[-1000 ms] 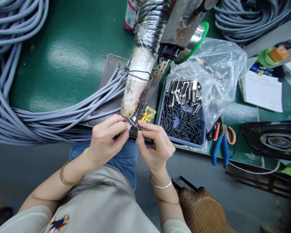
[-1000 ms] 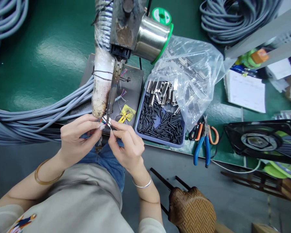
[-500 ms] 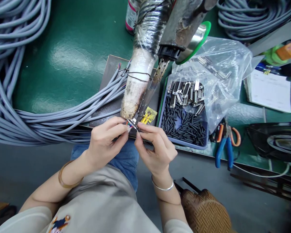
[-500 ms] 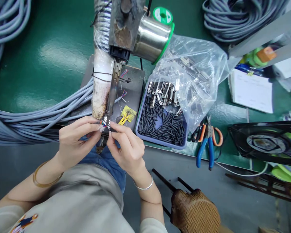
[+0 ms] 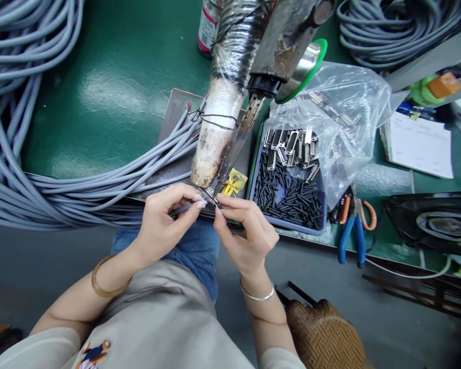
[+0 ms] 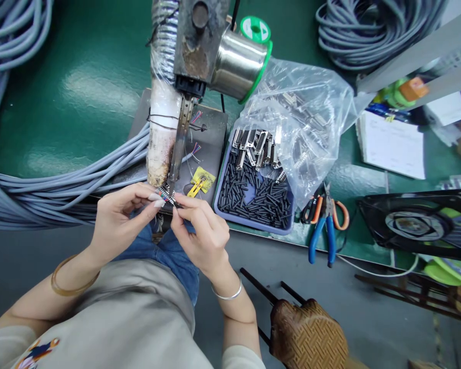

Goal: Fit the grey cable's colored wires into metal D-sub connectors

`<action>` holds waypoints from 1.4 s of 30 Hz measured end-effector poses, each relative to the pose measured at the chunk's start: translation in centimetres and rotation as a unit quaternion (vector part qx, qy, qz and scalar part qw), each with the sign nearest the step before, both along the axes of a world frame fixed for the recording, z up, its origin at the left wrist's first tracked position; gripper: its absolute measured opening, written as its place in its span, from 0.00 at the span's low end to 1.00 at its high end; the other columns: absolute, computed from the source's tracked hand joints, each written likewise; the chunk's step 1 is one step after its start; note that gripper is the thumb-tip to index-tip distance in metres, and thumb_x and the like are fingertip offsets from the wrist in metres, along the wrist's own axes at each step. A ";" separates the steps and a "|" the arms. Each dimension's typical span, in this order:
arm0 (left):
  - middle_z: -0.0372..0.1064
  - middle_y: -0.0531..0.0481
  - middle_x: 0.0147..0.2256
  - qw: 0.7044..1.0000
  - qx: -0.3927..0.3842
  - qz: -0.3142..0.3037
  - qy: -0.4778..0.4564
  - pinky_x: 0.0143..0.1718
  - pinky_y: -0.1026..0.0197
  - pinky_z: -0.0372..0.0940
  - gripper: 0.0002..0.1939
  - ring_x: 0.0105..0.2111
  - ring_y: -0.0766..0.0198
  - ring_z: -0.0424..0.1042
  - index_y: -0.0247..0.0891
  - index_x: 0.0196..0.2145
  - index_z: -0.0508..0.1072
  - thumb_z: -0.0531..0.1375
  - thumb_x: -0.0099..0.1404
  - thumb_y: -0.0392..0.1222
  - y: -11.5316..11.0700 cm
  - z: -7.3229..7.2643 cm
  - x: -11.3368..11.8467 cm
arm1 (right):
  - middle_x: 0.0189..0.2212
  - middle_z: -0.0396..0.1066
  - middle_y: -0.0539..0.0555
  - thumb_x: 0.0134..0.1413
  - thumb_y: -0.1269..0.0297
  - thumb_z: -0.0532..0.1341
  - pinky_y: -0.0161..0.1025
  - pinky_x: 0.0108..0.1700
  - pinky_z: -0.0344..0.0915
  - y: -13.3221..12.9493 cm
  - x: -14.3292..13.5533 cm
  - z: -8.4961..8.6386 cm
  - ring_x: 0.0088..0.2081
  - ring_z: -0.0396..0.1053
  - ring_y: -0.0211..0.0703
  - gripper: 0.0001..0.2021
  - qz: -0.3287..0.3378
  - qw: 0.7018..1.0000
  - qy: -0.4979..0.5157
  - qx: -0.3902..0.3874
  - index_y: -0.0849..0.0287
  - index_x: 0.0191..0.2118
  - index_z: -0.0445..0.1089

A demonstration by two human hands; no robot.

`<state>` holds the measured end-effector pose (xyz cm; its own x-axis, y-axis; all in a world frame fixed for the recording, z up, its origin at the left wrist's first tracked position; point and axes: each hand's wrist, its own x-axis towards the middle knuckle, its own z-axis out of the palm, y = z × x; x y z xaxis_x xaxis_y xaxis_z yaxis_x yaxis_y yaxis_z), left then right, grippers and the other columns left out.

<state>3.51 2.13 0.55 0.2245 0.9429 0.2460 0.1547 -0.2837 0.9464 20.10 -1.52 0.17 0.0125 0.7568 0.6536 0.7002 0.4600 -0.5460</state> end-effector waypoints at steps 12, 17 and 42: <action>0.78 0.48 0.33 0.976 0.190 0.044 0.097 0.34 0.67 0.72 0.07 0.32 0.67 0.76 0.37 0.34 0.75 0.60 0.68 0.29 0.1 0.6 0.8 | 0.42 0.82 0.53 0.55 0.78 0.68 0.36 0.42 0.78 0.4 0.0 0.5 0.40 0.81 0.40 0.10 -0.003 1.000 -0.017 0.010 0.54 0.37 0.72; 0.78 0.48 0.34 0.972 0.205 0.045 0.107 0.41 0.64 0.72 0.07 0.36 0.65 0.78 0.38 0.35 0.75 0.61 0.67 0.28 0.0 0.7 0.5 | 0.42 0.82 0.53 0.55 0.77 0.68 0.35 0.42 0.79 0.3 0.0 0.8 0.39 0.81 0.40 0.10 -0.005 0.999 -0.039 0.014 0.54 0.37 0.71; 0.80 0.37 0.46 0.965 0.127 -0.220 0.069 0.44 0.61 0.76 0.15 0.44 0.60 0.81 0.34 0.50 0.78 0.58 0.69 0.27 -4.7 -3.2 -2.5 | 0.13 0.44 0.36 0.59 0.55 0.66 0.29 0.12 0.40 -1.8 9.1 5.9 0.10 0.37 0.27 0.13 -0.157 0.914 0.313 0.204 0.52 0.29 0.64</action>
<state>0.97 -2.57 -2.68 0.6365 0.6622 0.3955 0.0863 -0.5708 0.8166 29.25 -3.28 6.07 0.6557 0.3468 0.6706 0.4418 0.5440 -0.7133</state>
